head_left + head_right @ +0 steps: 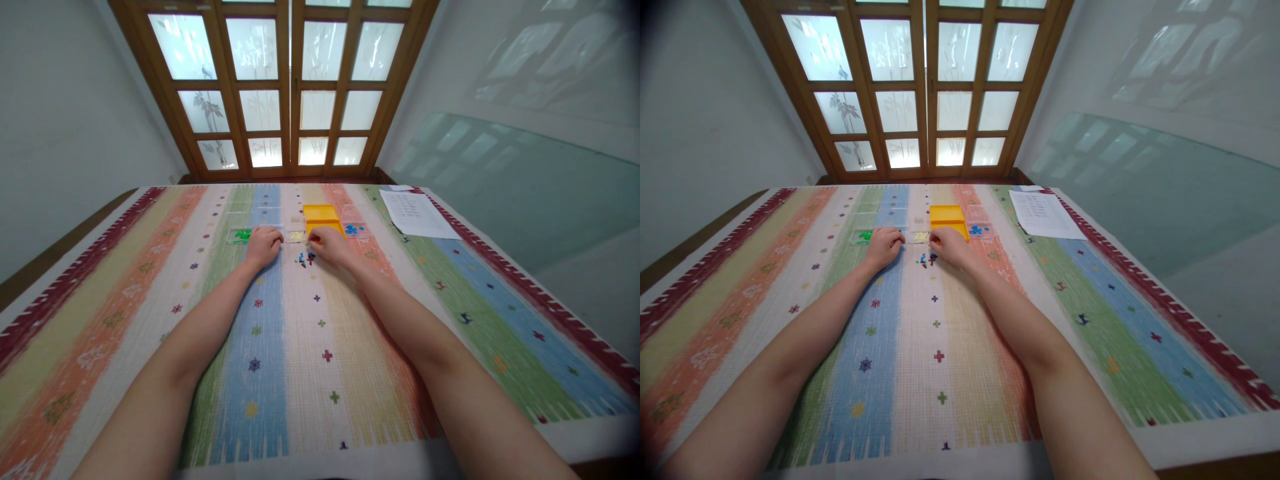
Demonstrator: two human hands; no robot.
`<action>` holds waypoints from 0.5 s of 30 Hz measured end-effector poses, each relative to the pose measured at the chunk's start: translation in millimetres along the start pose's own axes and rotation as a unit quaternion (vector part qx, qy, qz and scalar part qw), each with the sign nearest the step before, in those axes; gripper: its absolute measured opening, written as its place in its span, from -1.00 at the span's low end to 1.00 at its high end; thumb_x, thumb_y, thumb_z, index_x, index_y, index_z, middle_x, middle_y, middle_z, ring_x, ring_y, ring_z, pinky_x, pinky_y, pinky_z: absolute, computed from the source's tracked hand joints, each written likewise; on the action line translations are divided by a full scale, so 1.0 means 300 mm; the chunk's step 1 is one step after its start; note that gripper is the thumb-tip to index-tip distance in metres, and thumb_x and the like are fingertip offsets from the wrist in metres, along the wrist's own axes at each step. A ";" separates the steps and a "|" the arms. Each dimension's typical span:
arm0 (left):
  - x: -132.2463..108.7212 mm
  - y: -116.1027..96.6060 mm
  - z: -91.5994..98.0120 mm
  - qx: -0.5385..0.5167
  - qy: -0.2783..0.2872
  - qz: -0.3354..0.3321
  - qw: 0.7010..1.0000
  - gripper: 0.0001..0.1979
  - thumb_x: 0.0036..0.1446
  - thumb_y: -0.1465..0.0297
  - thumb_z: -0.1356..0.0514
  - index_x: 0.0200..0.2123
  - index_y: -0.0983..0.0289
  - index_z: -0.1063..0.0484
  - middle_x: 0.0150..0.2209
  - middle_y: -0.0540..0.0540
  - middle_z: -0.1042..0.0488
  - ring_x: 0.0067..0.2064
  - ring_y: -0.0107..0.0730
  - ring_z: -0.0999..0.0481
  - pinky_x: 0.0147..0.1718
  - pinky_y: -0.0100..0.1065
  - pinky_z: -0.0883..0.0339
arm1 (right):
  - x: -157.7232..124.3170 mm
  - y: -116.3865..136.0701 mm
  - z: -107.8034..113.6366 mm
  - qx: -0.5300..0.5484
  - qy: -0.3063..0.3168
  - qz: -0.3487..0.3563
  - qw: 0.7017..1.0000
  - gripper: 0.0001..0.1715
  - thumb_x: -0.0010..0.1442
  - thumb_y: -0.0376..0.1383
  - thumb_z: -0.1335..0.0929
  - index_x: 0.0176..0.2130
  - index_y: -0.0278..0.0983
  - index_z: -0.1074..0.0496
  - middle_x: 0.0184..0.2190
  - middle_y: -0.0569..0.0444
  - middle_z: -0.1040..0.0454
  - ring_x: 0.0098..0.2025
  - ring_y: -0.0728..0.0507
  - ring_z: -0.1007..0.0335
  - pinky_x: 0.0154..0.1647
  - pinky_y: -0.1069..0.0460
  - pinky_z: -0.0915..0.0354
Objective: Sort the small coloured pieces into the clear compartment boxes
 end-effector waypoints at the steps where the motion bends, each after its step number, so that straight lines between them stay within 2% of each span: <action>1: 0.001 0.000 -0.001 -0.001 0.003 0.000 1.000 -0.78 0.23 0.48 -0.12 -0.33 0.19 -0.57 -0.22 0.13 -0.60 -0.08 -0.12 -0.51 0.03 -0.06 -0.20 | 0.005 -0.029 0.023 0.012 -0.021 -0.023 0.999 -0.87 0.25 -0.34 -0.35 -0.26 -0.26 -0.53 -0.25 -0.01 -0.57 -0.22 -0.15 -0.40 -0.17 0.01 -0.20; 6: 0.003 0.000 -0.005 0.000 0.006 -0.005 1.000 -0.78 0.23 0.49 -0.12 -0.34 0.19 -0.57 -0.24 0.13 -0.59 -0.08 -0.12 -0.51 0.03 -0.06 -0.20 | 0.009 -0.208 0.153 0.049 -0.159 -0.106 0.980 -0.92 0.18 -0.32 -0.34 -0.30 -0.24 -0.46 -0.34 0.04 -0.55 -0.29 -0.13 -0.40 -0.25 0.02 -0.19; 11: 0.002 0.002 -0.007 0.000 0.002 -0.006 1.000 -0.78 0.23 0.48 -0.12 -0.34 0.18 -0.57 -0.24 0.12 -0.60 -0.08 -0.12 -0.51 0.03 -0.06 -0.19 | -0.031 -0.388 0.224 0.052 -0.257 -0.154 0.953 -0.86 0.16 -0.30 -0.32 -0.28 -0.24 -0.49 -0.34 0.02 -0.58 -0.31 -0.15 -0.42 -0.24 0.00 -0.23; 15: 0.001 0.002 -0.007 0.002 0.002 -0.005 1.000 -0.78 0.24 0.48 -0.12 -0.34 0.19 -0.57 -0.23 0.12 -0.60 -0.09 -0.12 -0.52 0.03 -0.06 -0.19 | -0.065 -0.500 0.240 0.037 -0.259 -0.197 0.945 -0.82 0.15 -0.25 -0.35 -0.29 -0.26 -0.54 -0.32 -0.01 -0.61 -0.29 -0.18 -0.45 -0.22 -0.02 -0.26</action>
Point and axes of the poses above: each hand's wrist, its own x-axis towards the middle knuckle, its own z-axis out of the back of the hand, y = z × x, the point moved 6 cm from there along x, towards the middle knuckle
